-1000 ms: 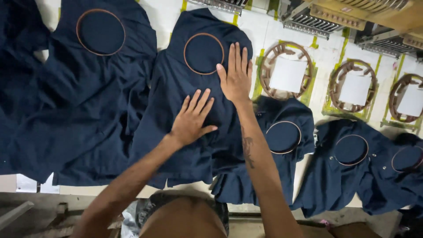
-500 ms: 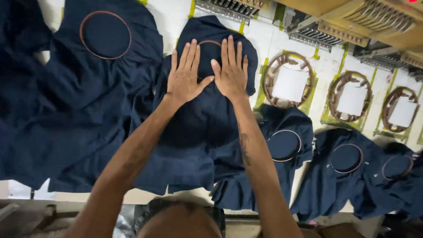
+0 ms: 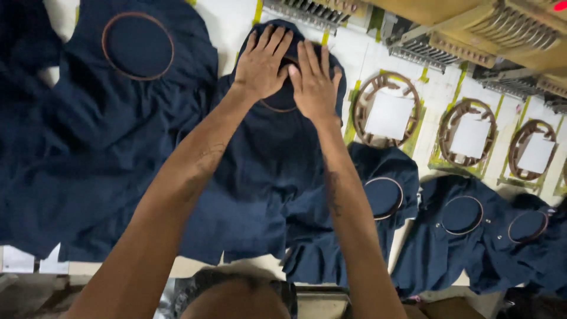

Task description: Hooping shirts and mounting them onto a multi-head industrial embroidery machine for production.

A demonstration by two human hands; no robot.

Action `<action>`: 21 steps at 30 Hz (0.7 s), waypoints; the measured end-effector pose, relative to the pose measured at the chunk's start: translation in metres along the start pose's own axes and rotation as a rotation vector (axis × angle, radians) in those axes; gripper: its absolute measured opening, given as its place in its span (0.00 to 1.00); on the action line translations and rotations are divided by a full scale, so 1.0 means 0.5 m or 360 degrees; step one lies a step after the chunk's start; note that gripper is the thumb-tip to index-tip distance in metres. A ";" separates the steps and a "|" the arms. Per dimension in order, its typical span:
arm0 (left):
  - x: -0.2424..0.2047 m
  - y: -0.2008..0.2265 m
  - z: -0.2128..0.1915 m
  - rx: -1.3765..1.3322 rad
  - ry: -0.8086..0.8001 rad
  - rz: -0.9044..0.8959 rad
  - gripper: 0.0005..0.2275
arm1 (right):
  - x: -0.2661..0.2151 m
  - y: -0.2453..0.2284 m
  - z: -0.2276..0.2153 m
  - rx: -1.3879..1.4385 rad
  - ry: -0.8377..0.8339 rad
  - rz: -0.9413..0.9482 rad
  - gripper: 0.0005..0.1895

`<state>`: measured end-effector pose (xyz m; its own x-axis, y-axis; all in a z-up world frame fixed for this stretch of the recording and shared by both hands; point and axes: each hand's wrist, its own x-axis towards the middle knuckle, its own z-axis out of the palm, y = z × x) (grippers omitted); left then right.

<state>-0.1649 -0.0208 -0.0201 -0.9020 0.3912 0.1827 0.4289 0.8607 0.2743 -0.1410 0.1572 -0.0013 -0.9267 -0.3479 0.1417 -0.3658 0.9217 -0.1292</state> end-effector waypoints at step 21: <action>-0.017 0.034 -0.029 -0.0062 -0.0043 0.0109 0.29 | -0.084 0.004 -0.033 0.0054 0.0018 0.0358 0.32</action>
<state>-0.1492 -0.0144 -0.0034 -0.8713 0.4579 0.1767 0.4907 0.8186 0.2984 -0.1014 0.1762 0.0085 -0.9844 -0.1321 0.1162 -0.1527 0.9695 -0.1919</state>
